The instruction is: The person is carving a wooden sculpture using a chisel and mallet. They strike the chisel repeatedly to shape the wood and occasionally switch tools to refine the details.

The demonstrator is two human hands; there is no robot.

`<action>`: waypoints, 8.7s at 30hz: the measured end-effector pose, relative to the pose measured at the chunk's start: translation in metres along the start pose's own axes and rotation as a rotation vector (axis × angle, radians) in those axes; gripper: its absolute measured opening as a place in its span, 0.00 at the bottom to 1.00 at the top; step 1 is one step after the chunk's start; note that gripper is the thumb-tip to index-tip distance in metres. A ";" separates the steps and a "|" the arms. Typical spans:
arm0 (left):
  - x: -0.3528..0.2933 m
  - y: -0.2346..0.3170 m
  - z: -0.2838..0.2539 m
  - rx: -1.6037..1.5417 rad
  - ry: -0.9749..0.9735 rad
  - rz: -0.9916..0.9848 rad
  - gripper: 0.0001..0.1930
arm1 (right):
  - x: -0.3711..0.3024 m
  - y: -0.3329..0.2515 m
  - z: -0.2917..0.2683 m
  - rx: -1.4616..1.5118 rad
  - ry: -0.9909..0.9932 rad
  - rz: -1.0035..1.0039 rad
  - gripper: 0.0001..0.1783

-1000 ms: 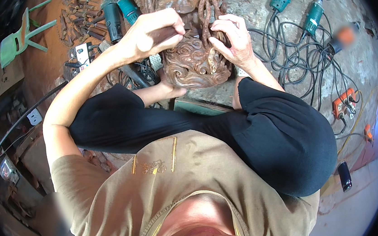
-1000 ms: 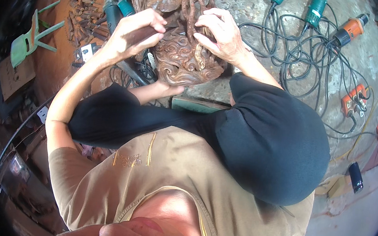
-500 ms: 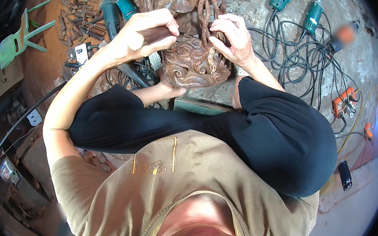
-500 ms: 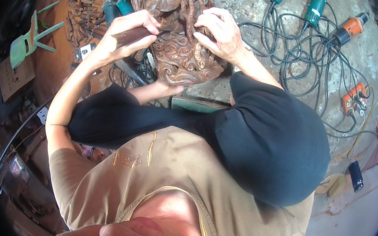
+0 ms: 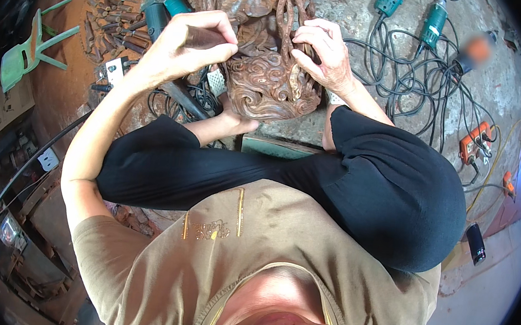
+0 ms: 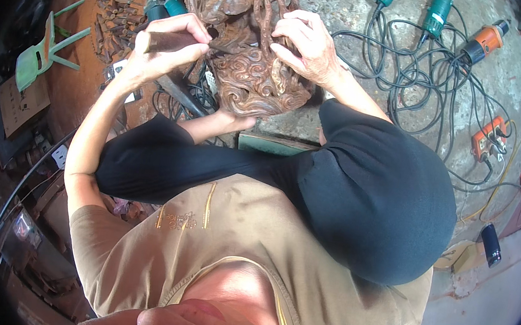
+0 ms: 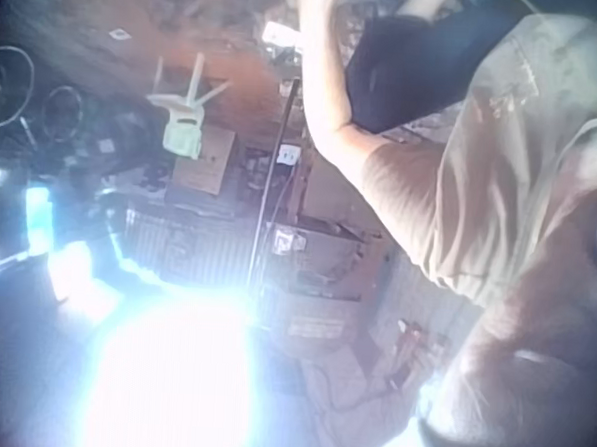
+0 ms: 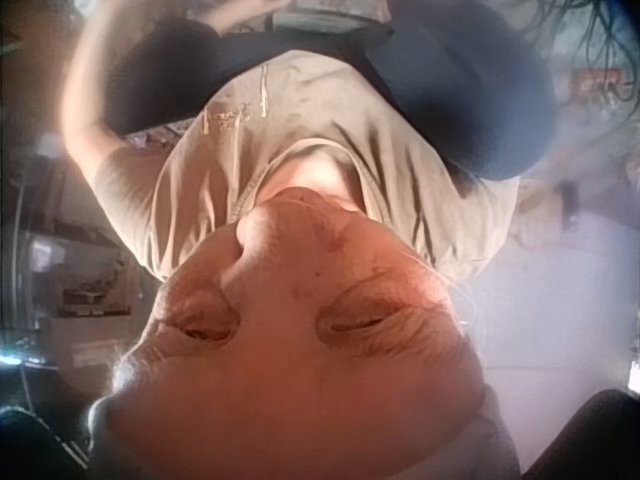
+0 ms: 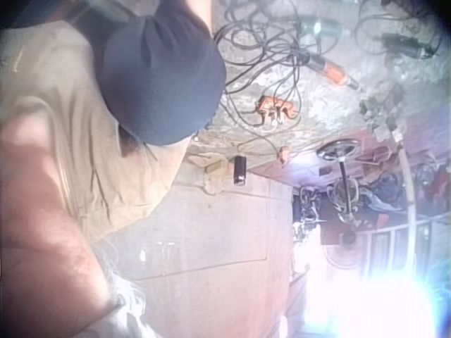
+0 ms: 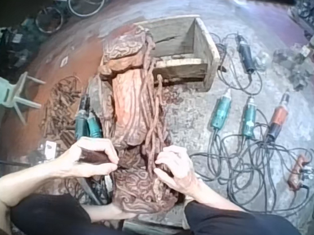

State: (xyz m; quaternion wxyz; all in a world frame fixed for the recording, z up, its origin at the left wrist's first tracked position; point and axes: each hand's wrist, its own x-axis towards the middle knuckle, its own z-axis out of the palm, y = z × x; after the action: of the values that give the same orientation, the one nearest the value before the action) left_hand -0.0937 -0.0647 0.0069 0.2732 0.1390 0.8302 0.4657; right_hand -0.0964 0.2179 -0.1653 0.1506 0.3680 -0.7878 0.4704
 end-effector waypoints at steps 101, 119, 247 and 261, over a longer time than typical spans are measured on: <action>0.024 0.028 0.081 -0.220 0.577 -0.211 0.09 | -0.002 0.001 0.002 0.008 0.063 0.006 0.11; 0.022 0.026 0.080 -0.167 0.624 -0.128 0.11 | 0.000 0.001 0.001 0.002 0.050 -0.014 0.10; -0.007 -0.034 0.100 -0.798 0.688 -0.112 0.06 | 0.002 0.001 0.001 -0.024 0.061 -0.054 0.11; -0.011 -0.030 0.102 -0.777 0.615 -0.098 0.04 | 0.002 0.001 0.001 -0.034 0.060 -0.058 0.11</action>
State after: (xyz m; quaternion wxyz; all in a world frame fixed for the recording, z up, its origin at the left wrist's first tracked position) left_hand -0.0247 -0.0145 -0.0576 0.0690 -0.1560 0.6429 0.7467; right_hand -0.0985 0.2161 -0.1651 0.1939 0.3736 -0.7798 0.4633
